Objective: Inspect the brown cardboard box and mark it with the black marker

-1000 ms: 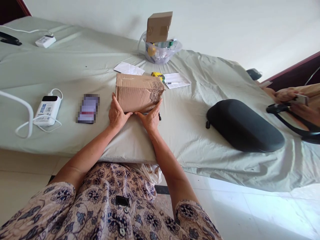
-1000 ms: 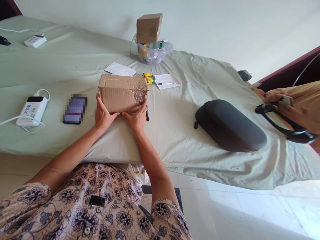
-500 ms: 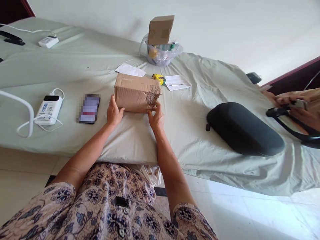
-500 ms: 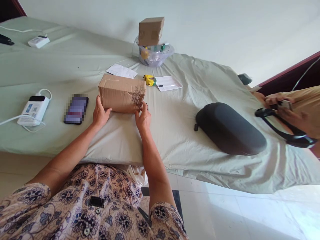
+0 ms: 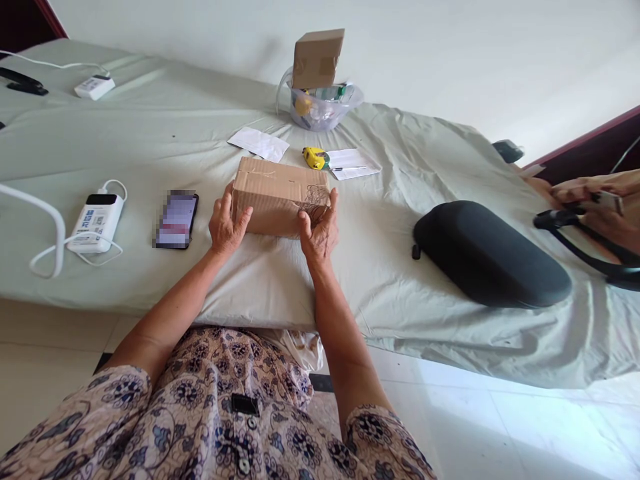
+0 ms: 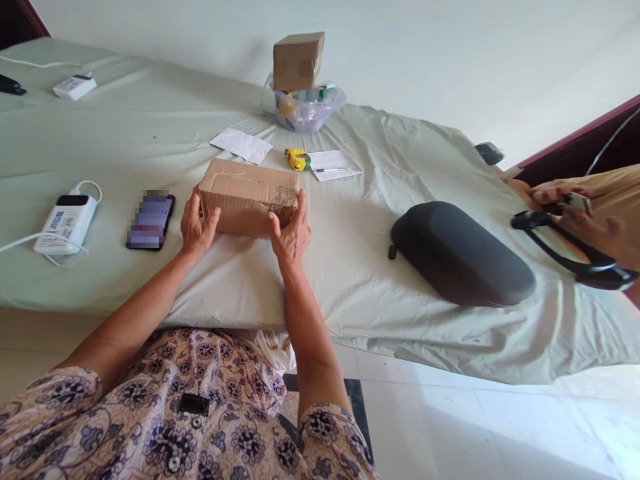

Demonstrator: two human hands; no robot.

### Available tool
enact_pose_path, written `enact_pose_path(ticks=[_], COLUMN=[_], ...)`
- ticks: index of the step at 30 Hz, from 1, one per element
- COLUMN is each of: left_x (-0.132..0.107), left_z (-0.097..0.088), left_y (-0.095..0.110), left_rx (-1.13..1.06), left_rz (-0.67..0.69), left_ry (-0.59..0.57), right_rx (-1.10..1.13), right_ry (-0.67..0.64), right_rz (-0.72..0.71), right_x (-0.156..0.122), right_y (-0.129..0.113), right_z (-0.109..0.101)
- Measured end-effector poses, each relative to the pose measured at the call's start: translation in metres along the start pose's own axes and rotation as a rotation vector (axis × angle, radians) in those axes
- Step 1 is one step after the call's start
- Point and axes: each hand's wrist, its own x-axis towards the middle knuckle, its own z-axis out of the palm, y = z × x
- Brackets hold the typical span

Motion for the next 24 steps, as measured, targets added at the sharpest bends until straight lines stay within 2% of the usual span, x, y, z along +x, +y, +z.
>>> enact_pose_path(ticks=[3, 6, 8, 13, 18, 21, 24], left_x=[0.003, 0.007, 0.007, -0.002, -0.013, -0.014, -0.011], left_z=[-0.004, -0.008, -0.008, 0.002, 0.006, 0.004, 0.002], left_y=[0.002, 0.005, 0.007, 0.018, 0.033, 0.038, 0.038], left_rx=[-0.045, -0.072, -0.045, 0.033, 0.043, 0.038, 0.028], left_rz=[0.066, 0.153, 0.229, 0.395, 0.332, 0.318, 0.302], left_ry=[0.038, 0.078, 0.075, -0.018, 0.047, 0.079, 0.077], right_rx=[0.017, 0.020, -0.007, -0.074, -0.091, -0.040, 0.007], right_ry=[0.076, 0.136, 0.123, 0.033, 0.154, 0.234, 0.248], right_rz=[0.031, -0.078, -0.137, -0.207, -0.181, -0.196, -0.215], right_x=[0.001, 0.003, 0.003, -0.007, -0.013, -0.011, -0.009], right_y=[-0.004, -0.009, -0.014, -0.036, -0.051, -0.051, -0.046], right_z=[0.001, -0.002, -0.005, -0.007, -0.001, 0.001, 0.000])
